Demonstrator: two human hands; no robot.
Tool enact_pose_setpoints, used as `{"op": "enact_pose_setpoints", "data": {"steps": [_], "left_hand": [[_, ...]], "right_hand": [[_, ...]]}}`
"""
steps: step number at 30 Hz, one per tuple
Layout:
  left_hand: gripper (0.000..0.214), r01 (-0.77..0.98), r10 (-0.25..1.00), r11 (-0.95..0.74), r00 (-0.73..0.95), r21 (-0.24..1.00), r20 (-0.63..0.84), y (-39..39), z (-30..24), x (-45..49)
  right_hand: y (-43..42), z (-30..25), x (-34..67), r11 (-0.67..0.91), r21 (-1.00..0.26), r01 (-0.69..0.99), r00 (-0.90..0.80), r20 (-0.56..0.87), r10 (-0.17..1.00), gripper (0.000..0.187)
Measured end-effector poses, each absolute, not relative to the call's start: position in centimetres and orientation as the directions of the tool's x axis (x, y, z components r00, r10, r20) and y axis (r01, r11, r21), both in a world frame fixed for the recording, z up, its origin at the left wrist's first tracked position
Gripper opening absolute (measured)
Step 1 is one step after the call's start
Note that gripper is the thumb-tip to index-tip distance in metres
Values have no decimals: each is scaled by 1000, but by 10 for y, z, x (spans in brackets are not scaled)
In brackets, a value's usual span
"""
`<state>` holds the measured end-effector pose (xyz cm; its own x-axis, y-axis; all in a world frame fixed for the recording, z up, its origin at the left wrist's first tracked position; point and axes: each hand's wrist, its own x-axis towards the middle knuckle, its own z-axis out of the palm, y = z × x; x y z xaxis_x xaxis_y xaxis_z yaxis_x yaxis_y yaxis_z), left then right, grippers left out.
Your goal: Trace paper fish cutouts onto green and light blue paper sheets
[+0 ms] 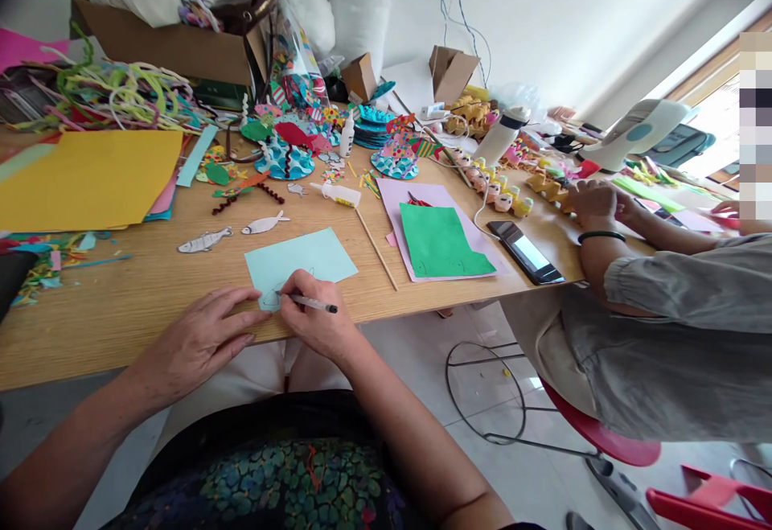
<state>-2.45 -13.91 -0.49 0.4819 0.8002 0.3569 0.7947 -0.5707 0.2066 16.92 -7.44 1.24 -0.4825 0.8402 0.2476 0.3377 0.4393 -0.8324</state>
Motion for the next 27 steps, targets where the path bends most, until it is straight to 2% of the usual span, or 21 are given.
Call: {"op": "enact_pose_setpoints", "data": {"steps": [27], "left_hand": [[28, 807, 825, -541, 454, 237, 337, -139, -5, -25]], "right_hand": [[-74, 11, 169, 420, -842, 338, -490, 224, 843, 5]]}}
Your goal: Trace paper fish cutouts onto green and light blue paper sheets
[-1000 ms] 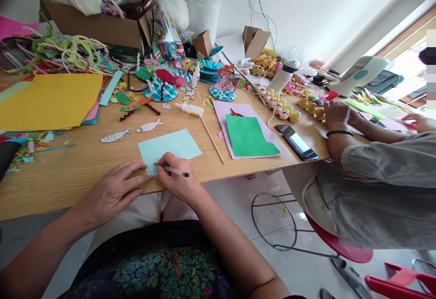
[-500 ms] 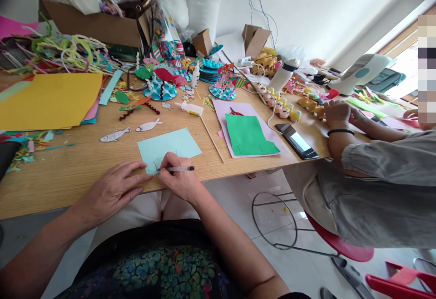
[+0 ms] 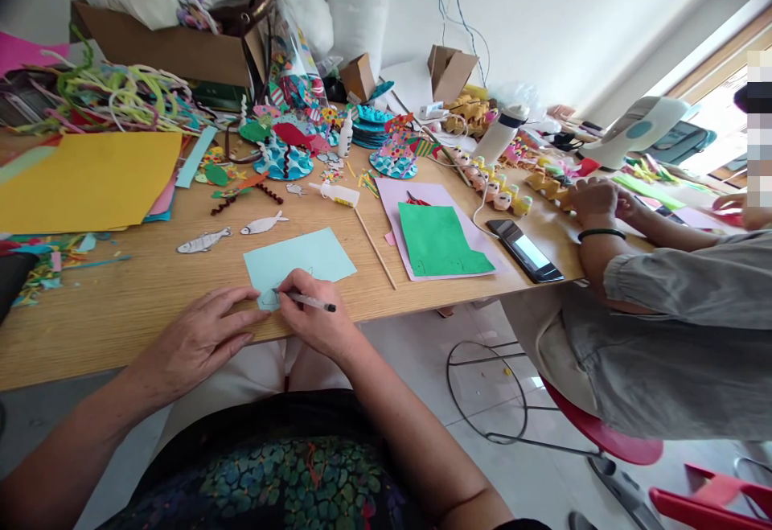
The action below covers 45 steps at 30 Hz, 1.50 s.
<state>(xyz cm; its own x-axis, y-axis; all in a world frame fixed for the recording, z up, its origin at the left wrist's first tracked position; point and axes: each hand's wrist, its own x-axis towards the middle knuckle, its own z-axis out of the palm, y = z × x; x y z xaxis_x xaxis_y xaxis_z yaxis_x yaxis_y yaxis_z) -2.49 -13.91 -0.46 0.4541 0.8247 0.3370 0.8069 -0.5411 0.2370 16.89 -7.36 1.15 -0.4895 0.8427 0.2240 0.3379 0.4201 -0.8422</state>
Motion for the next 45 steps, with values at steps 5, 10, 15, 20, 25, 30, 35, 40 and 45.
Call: {"op": "enact_pose_setpoints", "data": {"steps": [5, 10, 15, 20, 25, 30, 35, 40, 45], "left_hand": [[28, 802, 819, -550, 463, 235, 338, -139, -3, -25], [28, 805, 822, -546, 462, 233, 332, -139, -4, -25], [28, 806, 827, -539, 454, 243, 331, -139, -4, -25], [28, 807, 828, -538, 452, 244, 331, -139, -4, -25], [28, 805, 827, -540, 456, 245, 328, -140, -3, -24], [27, 808, 830, -536, 452, 244, 326, -140, -3, -24], [28, 811, 839, -524, 439, 261, 321, -140, -3, -24], [28, 813, 834, -527, 439, 247, 333, -139, -4, -24], [28, 812, 831, -532, 447, 240, 330, -139, -4, -24]], "right_hand": [[-74, 12, 168, 429, -837, 339, -496, 228, 838, 4], [-75, 14, 172, 428, -836, 344, -484, 232, 844, 6], [-74, 14, 173, 420, -848, 323, -495, 227, 839, 7], [-74, 15, 174, 410, -856, 314, -500, 218, 838, 7], [-75, 14, 174, 397, -864, 311, -474, 221, 852, 5], [-75, 12, 173, 436, -847, 304, -510, 242, 826, 5], [-75, 12, 172, 434, -845, 312, -511, 236, 827, 4], [-75, 12, 172, 439, -844, 310, -521, 235, 821, 4], [-75, 13, 172, 432, -842, 322, -518, 225, 825, 5]]}}
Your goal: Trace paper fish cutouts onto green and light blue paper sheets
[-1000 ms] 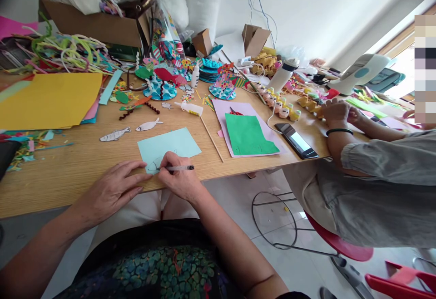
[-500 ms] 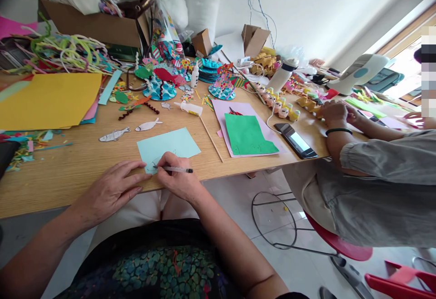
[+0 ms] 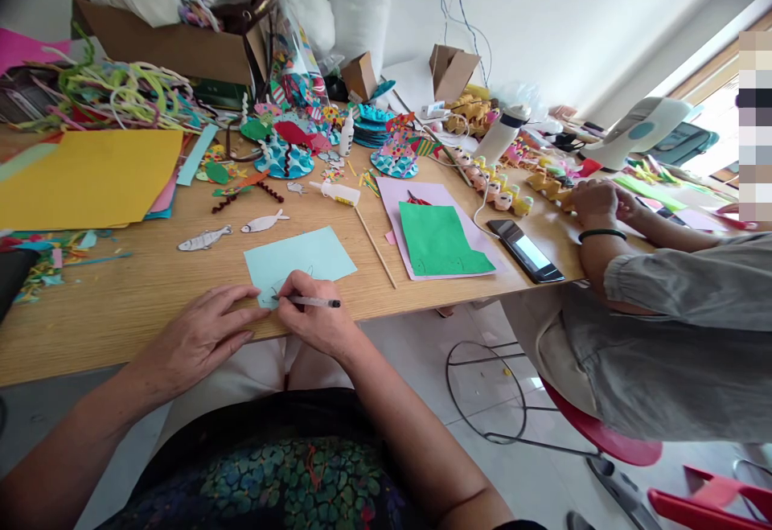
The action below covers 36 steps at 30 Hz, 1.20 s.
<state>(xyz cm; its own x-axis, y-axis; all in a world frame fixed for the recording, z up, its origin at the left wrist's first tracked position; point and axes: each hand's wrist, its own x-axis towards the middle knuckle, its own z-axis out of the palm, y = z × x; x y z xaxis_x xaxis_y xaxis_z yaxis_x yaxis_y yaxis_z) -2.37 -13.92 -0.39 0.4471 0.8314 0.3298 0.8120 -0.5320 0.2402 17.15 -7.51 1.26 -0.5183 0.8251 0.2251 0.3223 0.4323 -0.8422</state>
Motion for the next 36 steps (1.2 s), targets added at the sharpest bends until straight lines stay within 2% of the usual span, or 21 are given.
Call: {"op": "enact_pose_setpoints", "data": {"steps": [36], "left_hand": [[27, 802, 815, -553, 463, 227, 350, -139, -3, -23]], "right_hand": [[-74, 11, 172, 455, -836, 307, -525, 250, 814, 5]]}}
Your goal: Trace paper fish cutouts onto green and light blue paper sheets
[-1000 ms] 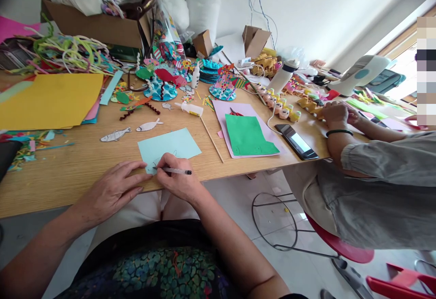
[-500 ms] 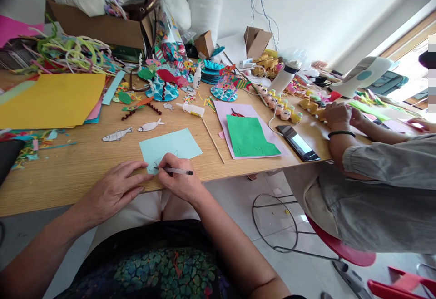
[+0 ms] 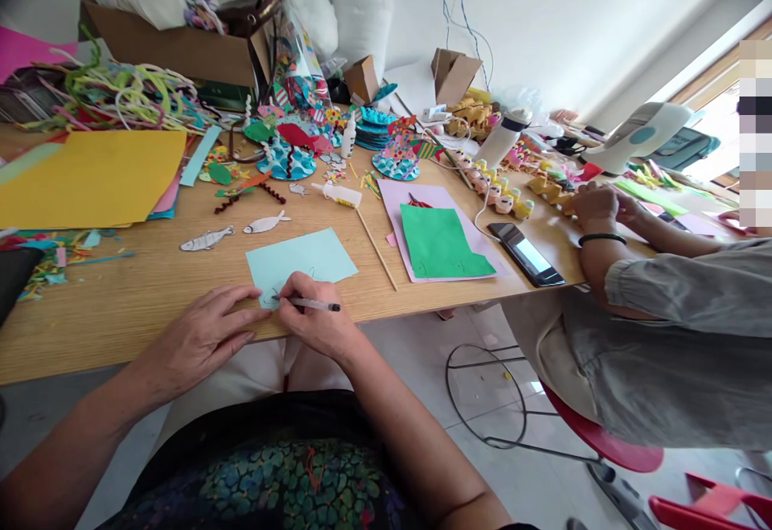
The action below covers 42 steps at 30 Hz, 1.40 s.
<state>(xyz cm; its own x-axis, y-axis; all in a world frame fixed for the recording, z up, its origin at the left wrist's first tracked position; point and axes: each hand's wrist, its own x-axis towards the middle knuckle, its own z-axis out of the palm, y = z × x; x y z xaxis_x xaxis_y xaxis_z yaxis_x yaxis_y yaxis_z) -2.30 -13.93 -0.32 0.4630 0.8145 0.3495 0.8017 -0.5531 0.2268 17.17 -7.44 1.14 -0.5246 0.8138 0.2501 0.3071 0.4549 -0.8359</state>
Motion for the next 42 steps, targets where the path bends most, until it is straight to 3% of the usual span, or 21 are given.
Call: {"op": "enact_pose_setpoints", "data": {"steps": [42], "left_hand": [[28, 813, 840, -523, 439, 257, 319, -140, -2, -22]], "right_hand": [[-75, 14, 172, 447, -833, 325, -531, 230, 816, 5]]}}
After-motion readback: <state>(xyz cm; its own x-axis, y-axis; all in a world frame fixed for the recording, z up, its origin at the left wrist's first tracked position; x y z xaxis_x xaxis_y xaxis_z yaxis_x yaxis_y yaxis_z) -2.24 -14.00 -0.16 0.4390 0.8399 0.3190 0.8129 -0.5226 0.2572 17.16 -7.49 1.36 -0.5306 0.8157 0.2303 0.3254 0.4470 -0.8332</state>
